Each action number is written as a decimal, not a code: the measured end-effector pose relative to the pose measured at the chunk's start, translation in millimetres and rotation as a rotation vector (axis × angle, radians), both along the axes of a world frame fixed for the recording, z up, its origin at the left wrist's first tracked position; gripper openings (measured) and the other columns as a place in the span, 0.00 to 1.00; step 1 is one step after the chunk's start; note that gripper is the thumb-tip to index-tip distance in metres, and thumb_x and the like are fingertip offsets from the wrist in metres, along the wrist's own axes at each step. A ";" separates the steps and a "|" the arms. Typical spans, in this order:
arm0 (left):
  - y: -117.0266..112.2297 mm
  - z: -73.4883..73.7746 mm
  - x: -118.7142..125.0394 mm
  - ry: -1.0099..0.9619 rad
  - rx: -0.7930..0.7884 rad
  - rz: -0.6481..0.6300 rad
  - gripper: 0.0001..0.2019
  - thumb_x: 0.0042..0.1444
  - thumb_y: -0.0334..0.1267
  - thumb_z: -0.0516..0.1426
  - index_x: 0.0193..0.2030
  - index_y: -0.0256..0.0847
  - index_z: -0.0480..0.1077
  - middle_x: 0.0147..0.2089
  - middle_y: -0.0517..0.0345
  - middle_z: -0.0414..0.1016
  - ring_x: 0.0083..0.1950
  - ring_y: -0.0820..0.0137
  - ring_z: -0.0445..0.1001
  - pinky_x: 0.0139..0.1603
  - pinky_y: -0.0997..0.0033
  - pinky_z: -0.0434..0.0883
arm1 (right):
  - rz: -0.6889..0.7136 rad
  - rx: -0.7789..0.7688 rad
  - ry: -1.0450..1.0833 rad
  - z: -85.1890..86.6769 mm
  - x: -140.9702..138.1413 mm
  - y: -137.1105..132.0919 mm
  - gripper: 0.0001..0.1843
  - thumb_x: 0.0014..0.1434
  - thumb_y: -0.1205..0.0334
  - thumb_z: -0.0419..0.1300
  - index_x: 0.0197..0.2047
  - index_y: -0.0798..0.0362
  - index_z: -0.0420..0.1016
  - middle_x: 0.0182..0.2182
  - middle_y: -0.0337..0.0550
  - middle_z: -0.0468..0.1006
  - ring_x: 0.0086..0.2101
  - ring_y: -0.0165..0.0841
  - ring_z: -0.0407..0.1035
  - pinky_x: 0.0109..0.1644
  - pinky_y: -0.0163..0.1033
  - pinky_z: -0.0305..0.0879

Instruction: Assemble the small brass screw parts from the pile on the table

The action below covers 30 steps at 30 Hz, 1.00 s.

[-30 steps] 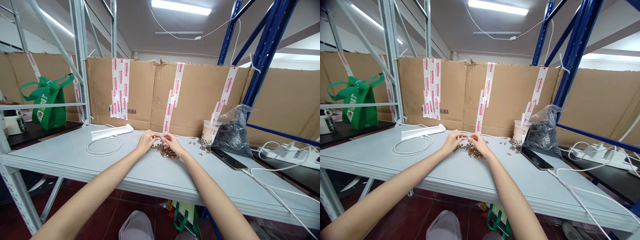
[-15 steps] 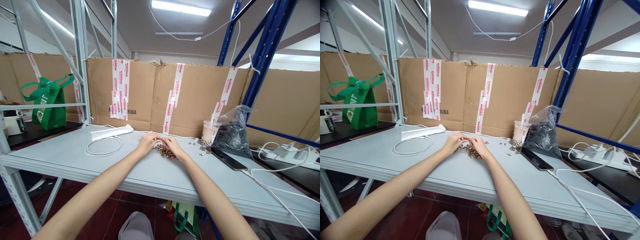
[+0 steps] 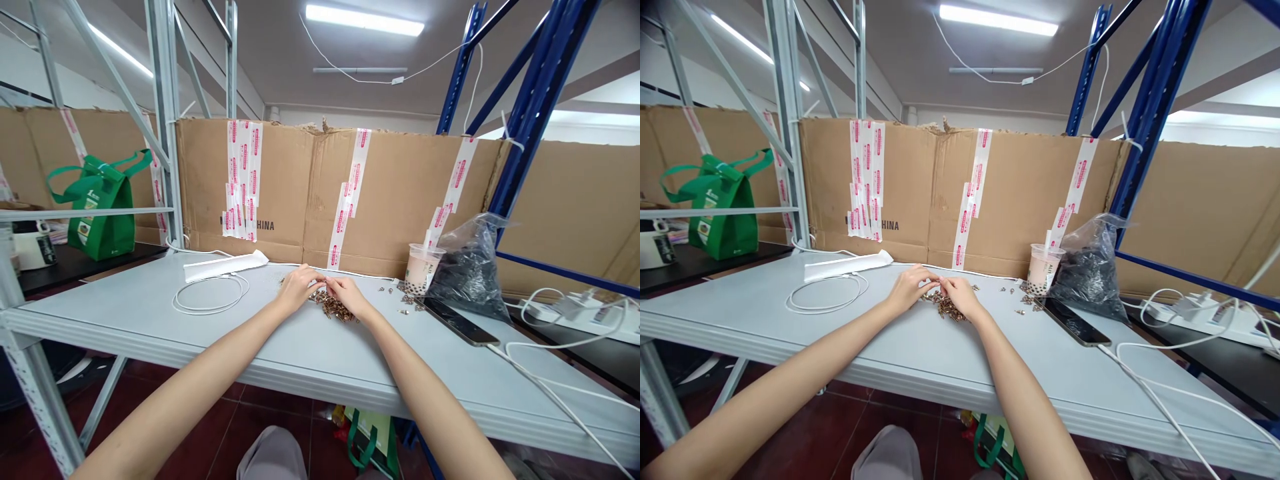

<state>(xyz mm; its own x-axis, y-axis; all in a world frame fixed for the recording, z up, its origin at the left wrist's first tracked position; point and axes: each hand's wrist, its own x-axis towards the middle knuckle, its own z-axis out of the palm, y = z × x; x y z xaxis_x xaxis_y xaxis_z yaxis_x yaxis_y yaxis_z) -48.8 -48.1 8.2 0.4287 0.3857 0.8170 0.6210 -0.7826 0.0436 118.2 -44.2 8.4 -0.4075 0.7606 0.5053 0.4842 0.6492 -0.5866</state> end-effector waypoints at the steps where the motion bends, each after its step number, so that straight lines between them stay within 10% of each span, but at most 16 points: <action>1: 0.2 0.1 0.2 0.001 0.000 -0.007 0.09 0.54 0.40 0.52 0.36 0.39 0.70 0.34 0.57 0.73 0.36 0.71 0.64 0.38 0.71 0.63 | -0.002 -0.018 0.004 -0.6 0.3 0.1 0.27 0.57 0.43 0.38 0.18 0.55 0.56 0.16 0.36 0.57 0.20 0.26 0.52 0.27 0.33 0.50; 30: -7.1 4.1 4.9 -0.080 -0.098 -0.017 0.07 0.52 0.39 0.55 0.35 0.41 0.72 0.34 0.58 0.74 0.36 0.70 0.65 0.39 0.70 0.62 | 0.138 -0.264 0.196 2.3 3.9 2.0 0.24 0.53 0.41 0.45 0.19 0.54 0.53 0.16 0.32 0.50 0.18 0.23 0.44 0.21 0.32 0.41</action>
